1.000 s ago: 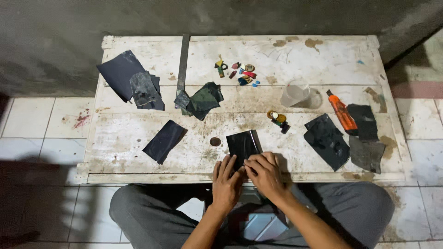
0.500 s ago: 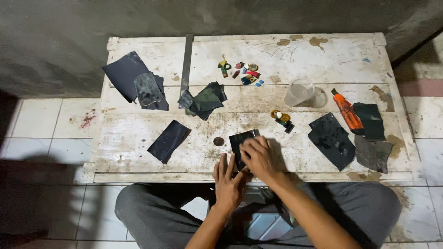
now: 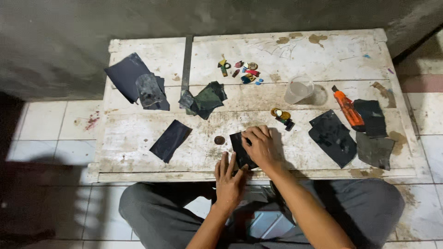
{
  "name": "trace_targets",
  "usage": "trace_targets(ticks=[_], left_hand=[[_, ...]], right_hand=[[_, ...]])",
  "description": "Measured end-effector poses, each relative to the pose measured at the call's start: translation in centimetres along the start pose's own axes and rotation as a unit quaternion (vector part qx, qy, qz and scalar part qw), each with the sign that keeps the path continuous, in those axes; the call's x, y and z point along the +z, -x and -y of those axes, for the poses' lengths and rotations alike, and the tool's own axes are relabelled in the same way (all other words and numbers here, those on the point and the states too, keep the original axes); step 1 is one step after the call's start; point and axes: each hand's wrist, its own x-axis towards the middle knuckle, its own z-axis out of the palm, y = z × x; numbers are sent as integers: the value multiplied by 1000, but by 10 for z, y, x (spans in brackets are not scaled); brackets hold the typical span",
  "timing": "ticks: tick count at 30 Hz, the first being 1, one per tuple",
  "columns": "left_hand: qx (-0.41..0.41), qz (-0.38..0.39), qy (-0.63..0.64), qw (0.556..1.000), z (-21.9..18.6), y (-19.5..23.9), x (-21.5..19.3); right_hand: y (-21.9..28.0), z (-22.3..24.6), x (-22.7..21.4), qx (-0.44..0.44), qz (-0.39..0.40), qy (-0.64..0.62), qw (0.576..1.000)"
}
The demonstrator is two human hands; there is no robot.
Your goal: The person sits on the floor and sands a small black rectangular piece using a round sanding block. They repeatedly rub the surface, occasionally dipping the block into a plastic cup of water and continuing to sand.
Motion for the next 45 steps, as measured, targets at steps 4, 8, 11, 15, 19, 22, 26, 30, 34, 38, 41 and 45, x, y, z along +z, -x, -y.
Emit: trace_targets(ticks=[4,8,11,15,19,22,26,30,34,38,41,45], left_hand=[[2,9,4,1000,4,-1,2],[-5,6,-3,1000,1,0,2],[-15,17,-11,1000,-1,-1,3],[-6,8,-26,1000,-2,-1,4],[3,10,-29,1000,0,2,5],[6,0,-29,1000,1,-2,5],[-7,11,-9,1000,-1,1,0],[-13,2,-21,1000,-2,-3,0],[-8,3,-30,1000,2,-3,2],[-7,10,-40,999,2,2,3],[-2,14,-48,999,2,0,-2],[-4,11,-40,999,2,1,-2]], right_hand=[[18,11,-28,-13,17,-39,999],[55,33,-68,-30,41,-55,997],[52,37,-71,-27,38,-39,998],[25,27,-46,-5,-9,7,1000],[4,12,-23,-11,-14,9,1000],[5,10,-29,-22,-26,14,999],[39,28,-59,-33,54,-5,998],[59,32,-79,-30,43,-45,998],[46,24,-55,-18,28,-22,999],[16,2,-29,22,6,-5,1000],[4,-15,-9,30,-1,18,999],[14,-5,-28,28,16,-4,999]])
